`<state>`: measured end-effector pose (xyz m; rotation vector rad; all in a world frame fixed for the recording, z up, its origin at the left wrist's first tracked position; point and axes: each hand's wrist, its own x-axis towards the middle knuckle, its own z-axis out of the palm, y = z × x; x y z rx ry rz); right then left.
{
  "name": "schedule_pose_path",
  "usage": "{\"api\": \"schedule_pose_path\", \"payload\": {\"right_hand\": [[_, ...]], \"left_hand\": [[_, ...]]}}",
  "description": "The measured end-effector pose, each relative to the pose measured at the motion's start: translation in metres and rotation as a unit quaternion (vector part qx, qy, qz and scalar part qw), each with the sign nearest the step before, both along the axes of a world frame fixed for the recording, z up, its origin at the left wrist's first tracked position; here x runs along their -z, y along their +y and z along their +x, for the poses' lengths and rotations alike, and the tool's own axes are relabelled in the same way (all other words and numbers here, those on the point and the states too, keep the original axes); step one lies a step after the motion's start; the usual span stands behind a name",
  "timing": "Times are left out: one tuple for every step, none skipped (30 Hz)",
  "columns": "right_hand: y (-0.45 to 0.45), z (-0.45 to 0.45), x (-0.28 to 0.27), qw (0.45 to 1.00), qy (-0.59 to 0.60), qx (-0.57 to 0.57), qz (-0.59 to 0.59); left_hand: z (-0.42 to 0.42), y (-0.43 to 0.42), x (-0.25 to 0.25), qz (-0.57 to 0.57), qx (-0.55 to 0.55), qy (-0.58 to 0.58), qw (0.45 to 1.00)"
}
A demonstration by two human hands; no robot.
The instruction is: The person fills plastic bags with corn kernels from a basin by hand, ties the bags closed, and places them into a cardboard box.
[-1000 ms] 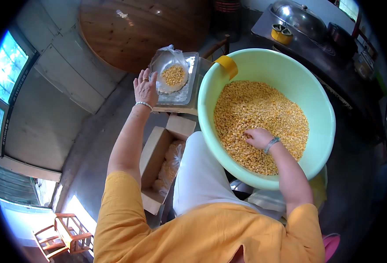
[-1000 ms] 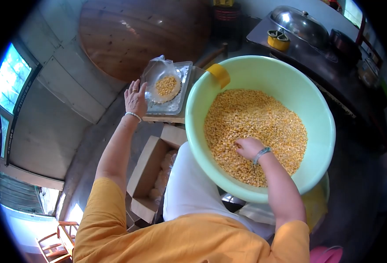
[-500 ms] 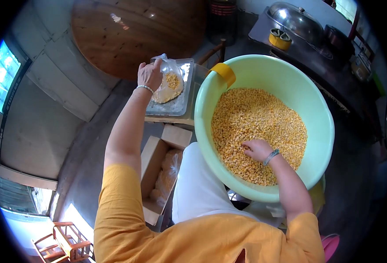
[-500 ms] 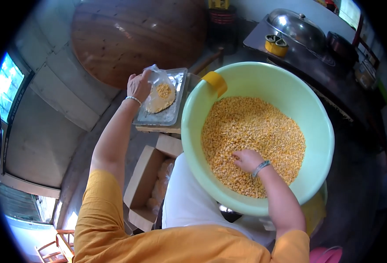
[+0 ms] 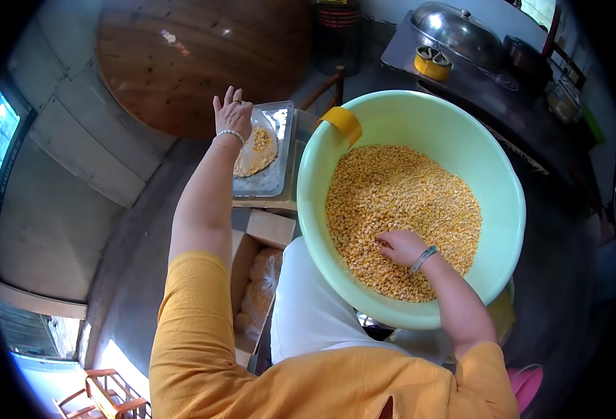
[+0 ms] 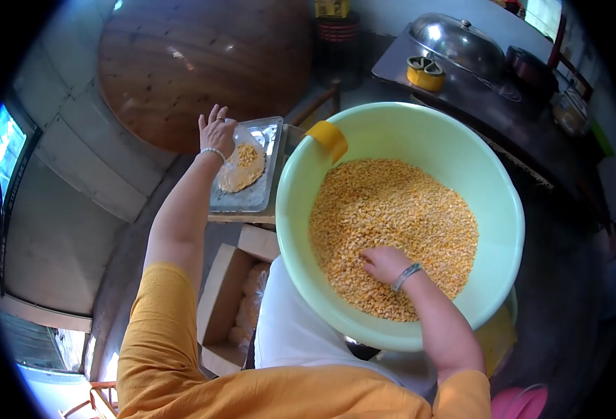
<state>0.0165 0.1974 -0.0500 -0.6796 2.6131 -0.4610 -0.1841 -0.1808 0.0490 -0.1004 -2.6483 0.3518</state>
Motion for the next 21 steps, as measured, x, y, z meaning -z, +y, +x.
{"api": "schedule_pose_path", "payload": {"right_hand": [[0.001,0.000,0.003,1.000,0.006,0.001,-0.007],[0.002,0.001,0.004,1.000,0.012,0.002,-0.014],[0.002,0.001,0.004,1.000,0.008,0.002,-0.008],[0.001,0.000,0.003,1.000,0.003,0.002,-0.001],[0.000,0.000,0.003,1.000,-0.002,0.001,0.004],[0.000,0.000,0.002,1.000,-0.005,0.003,0.006],[0.000,0.000,0.001,1.000,-0.008,0.004,0.008],[0.000,0.000,0.000,1.000,-0.010,0.005,0.010],[-0.001,0.000,0.000,1.000,-0.010,0.004,0.012],[-0.001,0.000,0.000,1.000,-0.011,0.002,0.014],[-0.001,0.000,-0.001,1.000,-0.011,0.002,0.016],[-0.001,0.000,-0.002,1.000,-0.013,0.004,0.015],[-0.001,0.000,-0.003,1.000,-0.016,0.006,0.014],[-0.001,0.001,-0.004,1.000,-0.019,0.008,0.012],[-0.001,0.002,-0.002,1.000,-0.012,0.005,0.009],[0.000,0.002,0.000,1.000,-0.005,0.003,0.006],[0.001,0.001,0.001,1.000,0.002,0.000,0.003],[0.000,0.001,0.000,1.000,-0.006,0.002,0.008],[0.000,0.001,-0.001,1.000,-0.014,0.004,0.013],[0.000,0.000,-0.001,1.000,-0.023,0.006,0.018],[0.000,0.000,-0.001,0.999,-0.024,0.005,0.021]], "left_hand": [[0.001,0.000,-0.004,0.006,-0.005,-0.017,1.000],[0.000,0.000,-0.007,0.011,-0.010,-0.035,0.999],[-0.002,-0.001,-0.008,0.031,0.003,-0.010,0.999],[-0.003,-0.004,-0.008,0.052,0.016,0.014,0.998],[-0.003,-0.008,-0.009,0.072,0.029,0.037,0.996],[-0.003,-0.010,-0.011,0.081,0.057,0.071,0.993],[-0.003,-0.012,-0.015,0.092,0.053,0.071,0.992],[-0.004,-0.014,-0.020,0.102,0.050,0.072,0.991],[-0.004,-0.016,-0.026,0.113,0.047,0.073,0.990],[-0.005,-0.019,-0.030,0.112,0.045,0.084,0.989],[-0.005,-0.023,-0.034,0.124,0.050,0.096,0.986],[-0.006,-0.027,-0.040,0.135,0.055,0.107,0.983],[-0.006,-0.031,-0.046,0.146,0.060,0.119,0.980],[-0.007,-0.035,-0.052,0.148,0.072,0.135,0.977],[-0.010,-0.038,-0.054,0.190,0.052,0.137,0.971],[-0.013,-0.041,-0.057,0.232,0.033,0.140,0.962],[-0.015,-0.043,-0.058,0.274,0.014,0.143,0.951],[-0.008,-0.039,-0.065,0.315,-0.004,0.143,0.938],[-0.008,-0.040,-0.066,0.336,-0.006,0.149,0.930],[-0.008,-0.041,-0.066,0.356,-0.008,0.156,0.921],[-0.007,-0.043,-0.066,0.377,-0.010,0.161,0.912]]}}
